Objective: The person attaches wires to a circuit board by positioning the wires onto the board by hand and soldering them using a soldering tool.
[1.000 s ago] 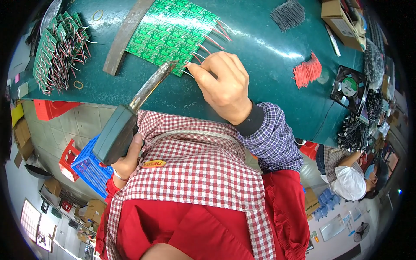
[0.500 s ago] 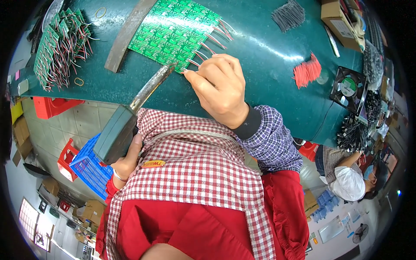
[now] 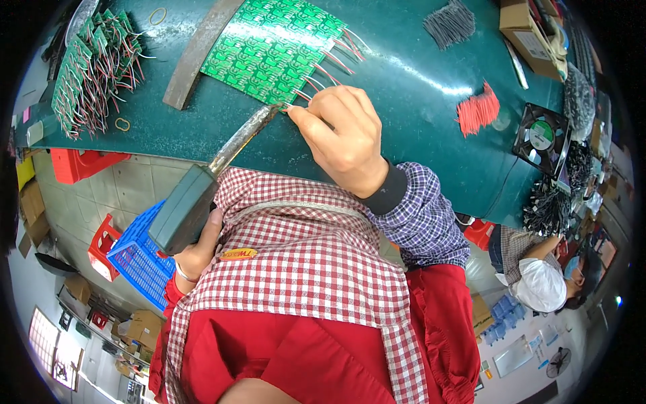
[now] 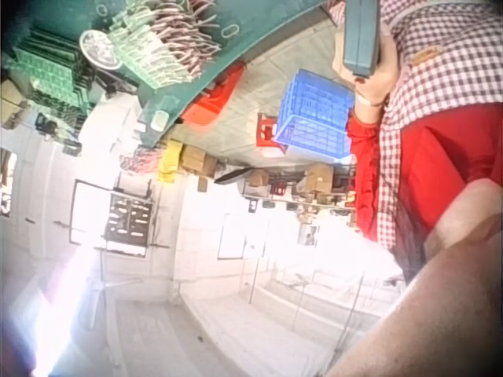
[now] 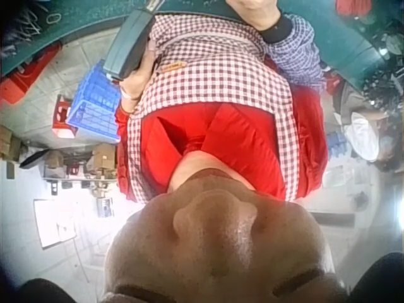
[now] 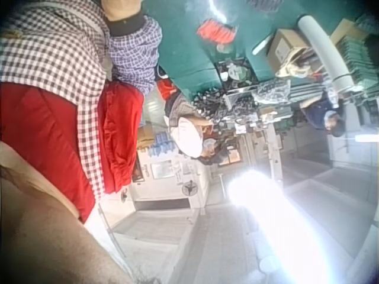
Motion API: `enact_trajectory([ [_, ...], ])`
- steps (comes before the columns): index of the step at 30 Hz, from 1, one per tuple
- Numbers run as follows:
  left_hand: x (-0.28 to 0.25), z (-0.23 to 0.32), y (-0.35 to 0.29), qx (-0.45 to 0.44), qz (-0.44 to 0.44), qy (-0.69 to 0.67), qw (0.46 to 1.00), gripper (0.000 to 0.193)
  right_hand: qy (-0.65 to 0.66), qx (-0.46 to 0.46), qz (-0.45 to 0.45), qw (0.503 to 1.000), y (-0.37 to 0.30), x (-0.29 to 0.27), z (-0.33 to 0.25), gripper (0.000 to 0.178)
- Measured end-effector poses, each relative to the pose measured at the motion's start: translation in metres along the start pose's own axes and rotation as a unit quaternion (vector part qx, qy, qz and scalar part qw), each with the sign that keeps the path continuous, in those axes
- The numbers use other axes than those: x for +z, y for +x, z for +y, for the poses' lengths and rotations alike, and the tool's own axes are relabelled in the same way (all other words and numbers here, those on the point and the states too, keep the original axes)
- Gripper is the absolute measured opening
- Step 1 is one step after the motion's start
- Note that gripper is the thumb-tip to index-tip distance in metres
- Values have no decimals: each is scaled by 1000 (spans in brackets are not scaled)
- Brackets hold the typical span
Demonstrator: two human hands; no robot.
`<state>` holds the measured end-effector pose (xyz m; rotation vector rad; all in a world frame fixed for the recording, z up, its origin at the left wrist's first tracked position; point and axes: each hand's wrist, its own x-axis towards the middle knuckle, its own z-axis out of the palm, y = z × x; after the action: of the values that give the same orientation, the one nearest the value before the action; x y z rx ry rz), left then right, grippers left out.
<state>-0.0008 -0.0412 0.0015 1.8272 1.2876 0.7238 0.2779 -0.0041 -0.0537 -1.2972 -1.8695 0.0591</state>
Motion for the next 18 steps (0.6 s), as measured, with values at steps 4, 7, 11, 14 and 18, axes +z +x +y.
enact_trajectory([
  [4,-1,2,0,-19,-10,9,1000,20,-6,-2,1,1000,-1,1,1,19],
  [7,-1,3,1,-27,-13,1,1000,20,-8,-2,-3,1000,-1,0,1,20],
  [11,-1,2,1,-30,-20,-2,999,20,-8,0,-6,1000,-1,0,1,20],
  [14,-1,1,-2,-19,-8,5,1000,21,-8,-3,-2,1000,-1,0,1,20],
  [18,-2,2,0,-5,5,14,1000,21,-10,0,-4,1000,0,0,0,20],
])
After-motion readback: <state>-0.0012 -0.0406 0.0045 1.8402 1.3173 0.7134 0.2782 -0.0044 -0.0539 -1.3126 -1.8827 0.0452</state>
